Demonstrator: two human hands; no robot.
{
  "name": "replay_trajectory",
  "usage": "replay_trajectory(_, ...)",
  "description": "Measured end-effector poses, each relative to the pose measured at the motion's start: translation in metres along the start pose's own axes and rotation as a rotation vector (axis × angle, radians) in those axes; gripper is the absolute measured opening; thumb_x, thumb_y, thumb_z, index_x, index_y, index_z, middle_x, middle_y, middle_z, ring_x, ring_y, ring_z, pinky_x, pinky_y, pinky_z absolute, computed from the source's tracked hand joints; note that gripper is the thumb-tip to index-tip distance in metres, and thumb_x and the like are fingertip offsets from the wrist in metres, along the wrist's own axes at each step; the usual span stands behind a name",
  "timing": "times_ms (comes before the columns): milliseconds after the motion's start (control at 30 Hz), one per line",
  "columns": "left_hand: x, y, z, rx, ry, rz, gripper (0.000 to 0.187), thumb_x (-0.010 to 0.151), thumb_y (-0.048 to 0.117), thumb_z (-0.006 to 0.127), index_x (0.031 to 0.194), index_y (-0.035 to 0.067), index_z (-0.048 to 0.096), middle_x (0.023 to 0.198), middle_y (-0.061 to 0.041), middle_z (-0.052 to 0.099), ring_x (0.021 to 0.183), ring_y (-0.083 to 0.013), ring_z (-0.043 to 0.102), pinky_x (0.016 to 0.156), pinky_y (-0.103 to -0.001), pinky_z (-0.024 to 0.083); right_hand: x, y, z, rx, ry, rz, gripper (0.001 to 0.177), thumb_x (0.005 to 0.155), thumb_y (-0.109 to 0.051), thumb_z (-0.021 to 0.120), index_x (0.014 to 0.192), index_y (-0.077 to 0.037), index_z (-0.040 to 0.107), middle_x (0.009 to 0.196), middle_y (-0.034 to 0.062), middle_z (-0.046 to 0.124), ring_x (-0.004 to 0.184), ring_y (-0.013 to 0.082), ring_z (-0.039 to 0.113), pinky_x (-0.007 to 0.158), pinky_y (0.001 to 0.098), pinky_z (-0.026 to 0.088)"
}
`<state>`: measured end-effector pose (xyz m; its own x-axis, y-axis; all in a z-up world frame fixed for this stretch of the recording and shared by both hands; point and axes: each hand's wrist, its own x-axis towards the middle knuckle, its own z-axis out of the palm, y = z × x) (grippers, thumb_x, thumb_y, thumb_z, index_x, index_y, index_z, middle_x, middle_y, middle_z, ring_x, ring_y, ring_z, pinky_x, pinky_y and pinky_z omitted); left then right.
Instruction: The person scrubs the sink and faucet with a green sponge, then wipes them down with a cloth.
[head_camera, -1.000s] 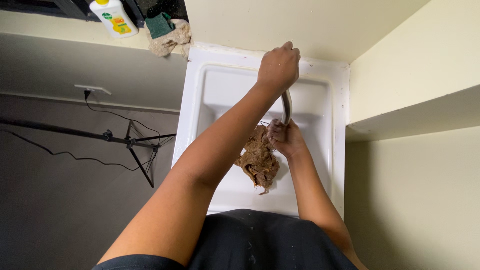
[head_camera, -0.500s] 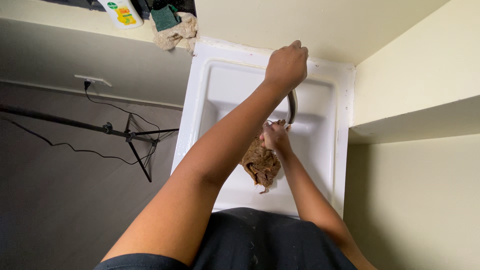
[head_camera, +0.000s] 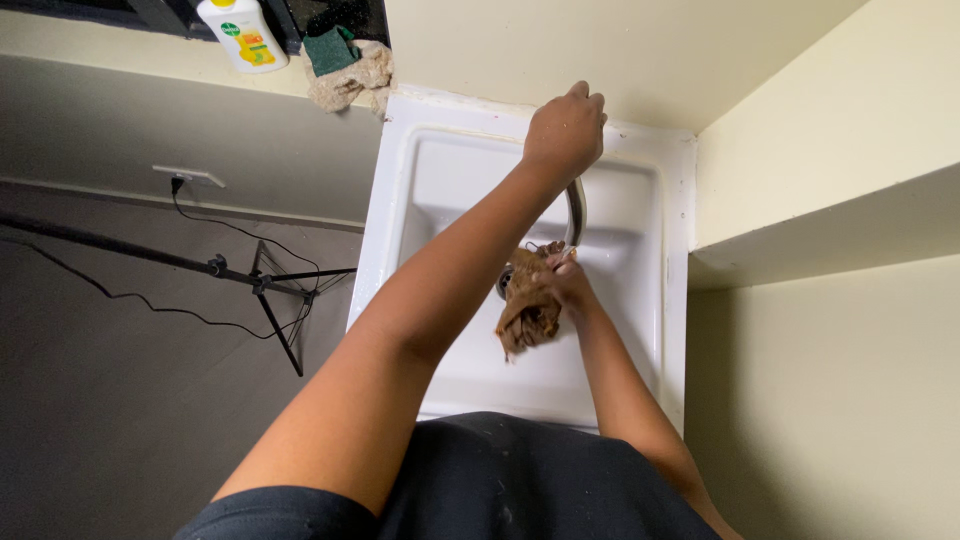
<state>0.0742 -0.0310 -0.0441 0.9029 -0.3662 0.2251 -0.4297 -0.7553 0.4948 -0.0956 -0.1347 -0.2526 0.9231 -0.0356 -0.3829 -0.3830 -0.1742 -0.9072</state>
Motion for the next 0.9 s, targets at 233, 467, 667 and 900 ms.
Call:
replay_trajectory(233,-0.082,-0.001,0.005,-0.33,0.258,0.007,0.089,0.093,0.052,0.068,0.158,0.007,0.028,0.146,-0.03,0.035,0.134,-0.0484,0.039,0.103,-0.057,0.044,-0.002,-0.065,-0.012,0.479,0.257,0.174,0.015,0.092,-0.004,0.058,0.1,-0.009,0.046,0.079,0.0141,0.059,0.045,0.0247,0.057,0.027,0.0405,0.041)
replay_trajectory(467,-0.203,-0.068,0.097,-1.205,-0.213,-0.72,0.098,0.099,0.065,0.061,0.151,-0.012,0.028,0.125,-0.03,0.04,0.113,-0.0427,0.043,0.094,-0.053,0.044,-0.038,-0.051,0.079,0.36,0.212,0.022,0.014,0.088,0.001,0.058,0.094,-0.01,0.051,0.085,0.0039,0.056,0.072,0.0126,0.056,0.056,0.0286,0.047)
replay_trajectory(667,-0.216,-0.086,0.072,-1.823,-0.334,-0.928,0.071,0.103,0.053,0.049,0.14,-0.008,0.043,0.108,-0.018,0.06,0.102,-0.0302,0.057,0.09,-0.045,0.051,-0.074,-0.048,0.099,-0.071,0.028,-0.474,0.018,0.087,0.0,0.065,0.09,-0.007,0.049,0.091,0.0087,0.049,0.082,0.0215,0.049,0.07,0.0379,0.043)
replay_trajectory(900,-0.217,-0.052,0.084,-1.979,-0.226,-1.017,0.033,0.104,0.028,0.041,0.119,0.01,0.063,0.113,-0.009,0.069,0.108,-0.0222,0.062,0.093,-0.035,0.055,-0.034,-0.049,0.095,-0.477,0.662,-0.442,0.021,0.1,-0.025,0.062,0.104,-0.006,0.054,0.115,0.0166,0.053,0.11,0.0381,0.048,0.09,0.0534,0.038)
